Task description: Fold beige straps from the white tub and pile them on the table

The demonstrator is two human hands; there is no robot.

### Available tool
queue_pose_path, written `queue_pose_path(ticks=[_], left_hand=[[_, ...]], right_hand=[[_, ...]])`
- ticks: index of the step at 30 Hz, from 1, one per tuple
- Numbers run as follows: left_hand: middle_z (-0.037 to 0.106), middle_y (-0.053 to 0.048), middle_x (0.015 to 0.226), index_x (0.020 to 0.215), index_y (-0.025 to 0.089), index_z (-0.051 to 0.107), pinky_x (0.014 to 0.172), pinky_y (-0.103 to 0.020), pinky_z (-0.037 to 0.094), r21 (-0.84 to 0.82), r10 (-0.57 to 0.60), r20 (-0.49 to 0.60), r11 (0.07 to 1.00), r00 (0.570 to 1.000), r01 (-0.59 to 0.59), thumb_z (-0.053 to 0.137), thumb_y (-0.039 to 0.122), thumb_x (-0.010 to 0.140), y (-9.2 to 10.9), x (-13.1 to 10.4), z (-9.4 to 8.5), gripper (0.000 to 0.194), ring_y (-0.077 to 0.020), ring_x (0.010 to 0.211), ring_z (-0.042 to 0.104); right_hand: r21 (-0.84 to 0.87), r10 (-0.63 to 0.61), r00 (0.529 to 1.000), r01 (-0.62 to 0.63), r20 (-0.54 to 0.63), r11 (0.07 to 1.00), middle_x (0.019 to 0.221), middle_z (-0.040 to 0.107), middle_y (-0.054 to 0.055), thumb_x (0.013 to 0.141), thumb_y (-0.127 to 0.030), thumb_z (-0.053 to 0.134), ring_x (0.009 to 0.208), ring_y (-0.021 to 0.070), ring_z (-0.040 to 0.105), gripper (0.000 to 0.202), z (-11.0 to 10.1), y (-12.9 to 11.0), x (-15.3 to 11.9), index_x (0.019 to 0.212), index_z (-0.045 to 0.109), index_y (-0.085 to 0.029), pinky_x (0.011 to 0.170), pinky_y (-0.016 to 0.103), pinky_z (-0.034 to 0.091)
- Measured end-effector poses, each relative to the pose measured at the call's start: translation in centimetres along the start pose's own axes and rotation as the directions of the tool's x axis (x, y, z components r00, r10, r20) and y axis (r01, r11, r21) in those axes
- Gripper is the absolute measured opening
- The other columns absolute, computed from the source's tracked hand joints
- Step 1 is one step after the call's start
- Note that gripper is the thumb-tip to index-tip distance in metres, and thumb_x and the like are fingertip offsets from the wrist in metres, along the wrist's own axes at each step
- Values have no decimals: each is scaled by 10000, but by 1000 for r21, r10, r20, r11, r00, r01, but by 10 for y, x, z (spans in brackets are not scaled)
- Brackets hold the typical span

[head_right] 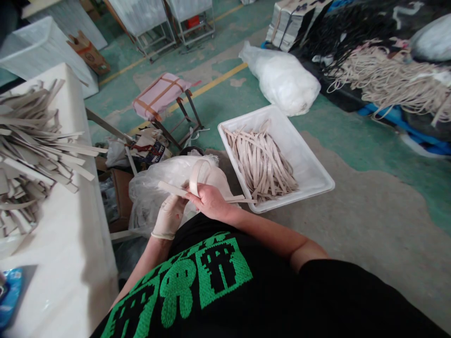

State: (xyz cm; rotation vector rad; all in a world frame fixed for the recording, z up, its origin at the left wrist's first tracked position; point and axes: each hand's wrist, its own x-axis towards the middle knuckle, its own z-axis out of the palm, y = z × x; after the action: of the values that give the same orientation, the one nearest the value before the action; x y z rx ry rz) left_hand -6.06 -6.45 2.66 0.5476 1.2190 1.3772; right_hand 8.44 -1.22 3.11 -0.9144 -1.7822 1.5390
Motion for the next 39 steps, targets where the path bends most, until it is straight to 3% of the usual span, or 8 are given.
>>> queue_pose_path(ticks=[3, 6, 10, 15, 26, 30, 34, 39], left_hand=[[802, -64, 1005, 835, 205, 811, 1040, -410, 505, 168, 41, -77, 985, 996, -28, 851, 478, 679, -1, 0, -8, 317, -292, 1104, 697], [804, -63, 896, 815, 170, 805, 1015, -421, 518, 302, 119, -171, 951, 978, -63, 845, 433, 693, 4, 4, -14, 292, -281, 1007, 726], [775, -58, 774, 719, 150, 748, 910, -400, 566, 6, 56, -254, 998, 966, -57, 914, 463, 583, 13, 14, -18, 380, -206, 783, 737], [716, 10, 674, 650, 168, 652, 756, -269, 555, -232, -40, -276, 972, 960, -26, 960, 447, 509, 17, 23, -17, 438, -126, 666, 693], [783, -72, 871, 796, 145, 754, 869, -323, 554, -278, -60, -269, 960, 961, -18, 921, 399, 634, 11, 21, -11, 345, -192, 845, 740], [779, -63, 824, 749, 148, 755, 837, -334, 565, -264, -70, -209, 964, 975, 12, 957, 408, 556, 4, 16, -4, 381, -205, 818, 738], [764, -63, 773, 776, 125, 768, 724, -305, 560, -191, -87, -77, 979, 993, 71, 912, 455, 628, -1, 16, 1, 389, -172, 700, 702], [775, -82, 831, 787, 122, 773, 860, -321, 560, -213, -25, -202, 977, 979, -19, 943, 416, 576, 11, 33, -7, 399, -195, 815, 729]], right_hand=[[-51, -43, 999, 42, -20, 998, 920, 695, 62, 980, -386, 554, 765, 167, 640, 258, -1, 1, -3, 934, 713, -188, 683, 267, 505], [40, 58, 997, -56, -59, 998, 787, 668, 31, 995, -435, 506, 570, 129, 582, 333, -7, 1, -8, 971, 714, -177, 570, 255, 472], [82, 170, 983, -164, -67, 983, 537, 540, -26, 996, -460, 468, 473, 128, 544, 393, -20, 2, -17, 926, 709, -157, 536, 247, 436], [-67, 201, 978, -197, 56, 978, 502, 532, -36, 994, -409, 475, 472, 124, 557, 361, -20, 4, -30, 899, 717, -158, 587, 246, 440], [-325, 220, 973, -187, 68, 927, 558, 579, -8, 1008, -344, 536, 530, 137, 586, 286, -10, 4, -21, 907, 721, -151, 600, 254, 408], [-310, 257, 964, -223, 72, 924, 528, 572, -11, 1017, -373, 518, 506, 133, 581, 332, -6, 2, -14, 905, 729, -143, 594, 254, 420], [-197, 258, 957, -230, 132, 953, 524, 579, -14, 1041, -406, 457, 497, 122, 582, 403, -11, -2, -10, 918, 728, -134, 633, 251, 453], [-164, 267, 936, -234, 228, 958, 565, 636, 1, 1018, -422, 479, 528, 132, 615, 395, -35, -3, -18, 877, 721, -143, 633, 254, 455]])
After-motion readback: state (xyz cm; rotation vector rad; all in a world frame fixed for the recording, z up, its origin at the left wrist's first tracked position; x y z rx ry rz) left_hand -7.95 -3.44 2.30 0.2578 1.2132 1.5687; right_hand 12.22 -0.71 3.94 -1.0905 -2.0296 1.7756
